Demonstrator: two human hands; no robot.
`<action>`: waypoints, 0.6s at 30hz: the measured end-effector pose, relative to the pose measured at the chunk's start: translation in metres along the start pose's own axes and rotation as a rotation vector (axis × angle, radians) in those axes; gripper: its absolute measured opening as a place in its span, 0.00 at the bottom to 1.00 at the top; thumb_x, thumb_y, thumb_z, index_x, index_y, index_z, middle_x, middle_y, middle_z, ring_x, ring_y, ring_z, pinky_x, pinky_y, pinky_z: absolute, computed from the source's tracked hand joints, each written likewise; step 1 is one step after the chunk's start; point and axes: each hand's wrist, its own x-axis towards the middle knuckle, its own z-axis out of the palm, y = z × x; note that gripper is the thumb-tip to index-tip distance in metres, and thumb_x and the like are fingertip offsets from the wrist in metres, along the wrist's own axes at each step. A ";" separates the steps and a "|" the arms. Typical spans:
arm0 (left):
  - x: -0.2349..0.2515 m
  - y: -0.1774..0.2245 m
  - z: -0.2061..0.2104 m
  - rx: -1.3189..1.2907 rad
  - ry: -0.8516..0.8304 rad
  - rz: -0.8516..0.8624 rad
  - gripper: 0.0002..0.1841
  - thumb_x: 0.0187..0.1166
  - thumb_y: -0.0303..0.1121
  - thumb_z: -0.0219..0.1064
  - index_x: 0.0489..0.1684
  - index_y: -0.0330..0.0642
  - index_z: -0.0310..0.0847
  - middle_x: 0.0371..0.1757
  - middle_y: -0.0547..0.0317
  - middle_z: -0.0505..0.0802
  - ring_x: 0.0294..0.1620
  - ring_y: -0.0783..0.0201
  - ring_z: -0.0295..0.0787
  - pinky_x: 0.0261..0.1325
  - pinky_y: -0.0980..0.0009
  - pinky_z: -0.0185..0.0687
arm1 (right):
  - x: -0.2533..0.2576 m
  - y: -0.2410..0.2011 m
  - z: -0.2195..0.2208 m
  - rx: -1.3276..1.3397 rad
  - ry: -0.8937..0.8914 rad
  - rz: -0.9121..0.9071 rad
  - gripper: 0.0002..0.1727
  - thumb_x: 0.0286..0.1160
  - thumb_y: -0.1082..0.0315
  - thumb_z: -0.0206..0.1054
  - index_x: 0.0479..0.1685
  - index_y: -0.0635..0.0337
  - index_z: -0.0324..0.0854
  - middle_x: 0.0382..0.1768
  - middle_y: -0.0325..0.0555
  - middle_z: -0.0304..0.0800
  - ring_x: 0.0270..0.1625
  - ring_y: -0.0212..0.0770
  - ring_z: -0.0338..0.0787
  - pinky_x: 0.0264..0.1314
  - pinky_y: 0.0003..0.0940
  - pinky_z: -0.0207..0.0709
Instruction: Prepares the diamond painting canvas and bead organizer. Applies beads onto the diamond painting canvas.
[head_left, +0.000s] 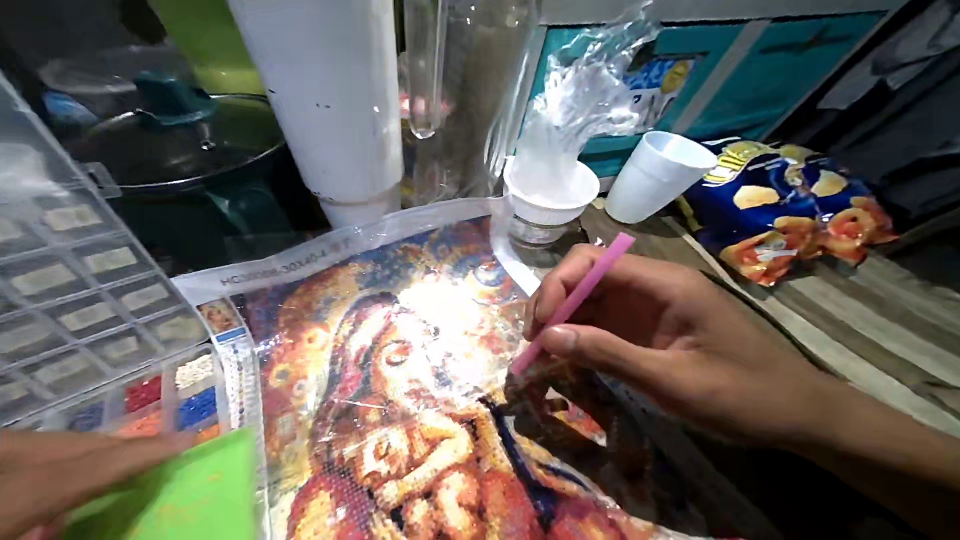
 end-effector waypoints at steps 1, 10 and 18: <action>0.010 -0.006 0.006 -0.014 -0.036 0.012 0.25 0.72 0.27 0.76 0.63 0.17 0.80 0.53 0.21 0.87 0.52 0.35 0.86 0.62 0.48 0.80 | -0.004 0.000 -0.001 0.022 0.021 0.026 0.06 0.81 0.68 0.67 0.51 0.56 0.80 0.45 0.42 0.91 0.41 0.37 0.93 0.40 0.28 0.92; 0.057 -0.010 0.064 0.225 -0.171 0.114 0.32 0.76 0.60 0.70 0.69 0.43 0.83 0.53 0.39 0.91 0.47 0.40 0.88 0.52 0.39 0.76 | -0.077 -0.025 0.044 0.571 0.227 0.239 0.07 0.91 0.61 0.57 0.50 0.53 0.76 0.40 0.37 0.85 0.40 0.34 0.88 0.40 0.33 0.84; 0.055 -0.009 0.069 0.258 -0.169 0.104 0.39 0.72 0.65 0.70 0.72 0.42 0.79 0.54 0.38 0.90 0.48 0.39 0.88 0.51 0.42 0.77 | -0.085 -0.007 0.036 0.629 0.395 0.260 0.08 0.90 0.56 0.57 0.45 0.44 0.76 0.31 0.32 0.83 0.29 0.31 0.85 0.34 0.31 0.83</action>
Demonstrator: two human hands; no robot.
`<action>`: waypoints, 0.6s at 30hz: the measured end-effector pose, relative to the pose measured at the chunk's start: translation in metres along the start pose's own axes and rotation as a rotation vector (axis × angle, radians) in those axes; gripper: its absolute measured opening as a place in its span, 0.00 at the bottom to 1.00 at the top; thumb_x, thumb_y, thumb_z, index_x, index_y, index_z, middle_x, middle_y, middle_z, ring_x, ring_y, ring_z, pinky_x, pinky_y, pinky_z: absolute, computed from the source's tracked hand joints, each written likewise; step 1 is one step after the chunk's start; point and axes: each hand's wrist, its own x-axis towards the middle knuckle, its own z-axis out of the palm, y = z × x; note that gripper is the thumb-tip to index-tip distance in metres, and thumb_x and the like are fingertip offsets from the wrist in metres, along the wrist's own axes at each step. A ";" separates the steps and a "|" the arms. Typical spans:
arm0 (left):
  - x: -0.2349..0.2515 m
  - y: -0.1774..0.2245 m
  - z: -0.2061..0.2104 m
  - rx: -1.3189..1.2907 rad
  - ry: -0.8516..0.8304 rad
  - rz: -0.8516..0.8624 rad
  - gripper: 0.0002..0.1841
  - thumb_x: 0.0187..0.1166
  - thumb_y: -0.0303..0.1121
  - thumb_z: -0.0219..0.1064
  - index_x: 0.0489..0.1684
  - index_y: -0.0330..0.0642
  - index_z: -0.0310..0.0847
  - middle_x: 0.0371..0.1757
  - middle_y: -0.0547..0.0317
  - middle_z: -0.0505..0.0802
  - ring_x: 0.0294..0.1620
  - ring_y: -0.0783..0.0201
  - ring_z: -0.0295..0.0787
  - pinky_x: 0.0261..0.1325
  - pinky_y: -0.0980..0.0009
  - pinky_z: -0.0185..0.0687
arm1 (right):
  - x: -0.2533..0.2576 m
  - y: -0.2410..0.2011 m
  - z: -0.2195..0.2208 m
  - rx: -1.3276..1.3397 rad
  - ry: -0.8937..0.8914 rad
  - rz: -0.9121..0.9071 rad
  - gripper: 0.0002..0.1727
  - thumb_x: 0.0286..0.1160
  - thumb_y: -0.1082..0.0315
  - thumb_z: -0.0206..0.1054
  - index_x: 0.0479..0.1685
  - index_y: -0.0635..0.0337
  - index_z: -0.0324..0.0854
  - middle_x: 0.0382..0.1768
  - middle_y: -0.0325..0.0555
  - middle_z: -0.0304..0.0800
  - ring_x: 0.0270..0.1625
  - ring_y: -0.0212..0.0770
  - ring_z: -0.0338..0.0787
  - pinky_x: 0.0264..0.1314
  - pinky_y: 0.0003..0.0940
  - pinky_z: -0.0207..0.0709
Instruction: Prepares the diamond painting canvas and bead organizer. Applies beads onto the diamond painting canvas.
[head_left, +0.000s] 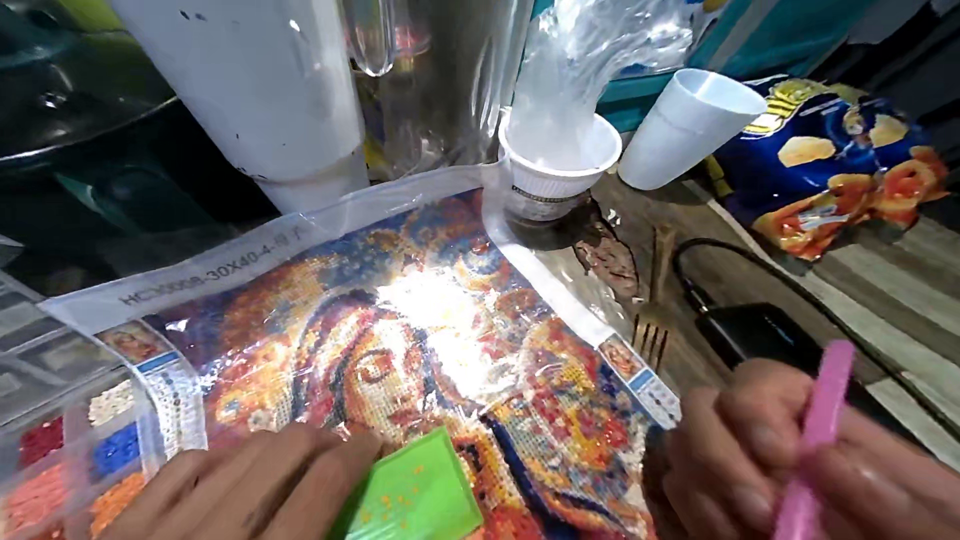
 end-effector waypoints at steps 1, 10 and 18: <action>-0.002 -0.002 -0.003 -0.025 -0.025 -0.007 0.40 0.72 0.65 0.70 0.73 0.41 0.78 0.56 0.37 0.90 0.50 0.37 0.88 0.53 0.41 0.78 | 0.002 -0.001 -0.002 0.003 0.018 0.015 0.08 0.89 0.55 0.58 0.44 0.45 0.77 0.29 0.32 0.82 0.28 0.31 0.84 0.32 0.30 0.82; -0.010 -0.009 0.001 -0.073 0.001 0.020 0.39 0.70 0.64 0.72 0.71 0.42 0.80 0.56 0.38 0.89 0.51 0.38 0.86 0.52 0.41 0.76 | 0.016 -0.009 -0.024 0.029 -0.010 0.099 0.15 0.88 0.47 0.57 0.39 0.43 0.80 0.23 0.28 0.76 0.24 0.26 0.80 0.31 0.24 0.78; -0.018 -0.001 0.003 -0.015 0.076 0.048 0.33 0.73 0.61 0.71 0.63 0.39 0.84 0.47 0.39 0.89 0.42 0.40 0.85 0.46 0.45 0.72 | 0.015 -0.001 -0.047 0.014 0.002 0.006 0.16 0.88 0.47 0.56 0.38 0.45 0.80 0.23 0.30 0.77 0.28 0.29 0.83 0.40 0.30 0.83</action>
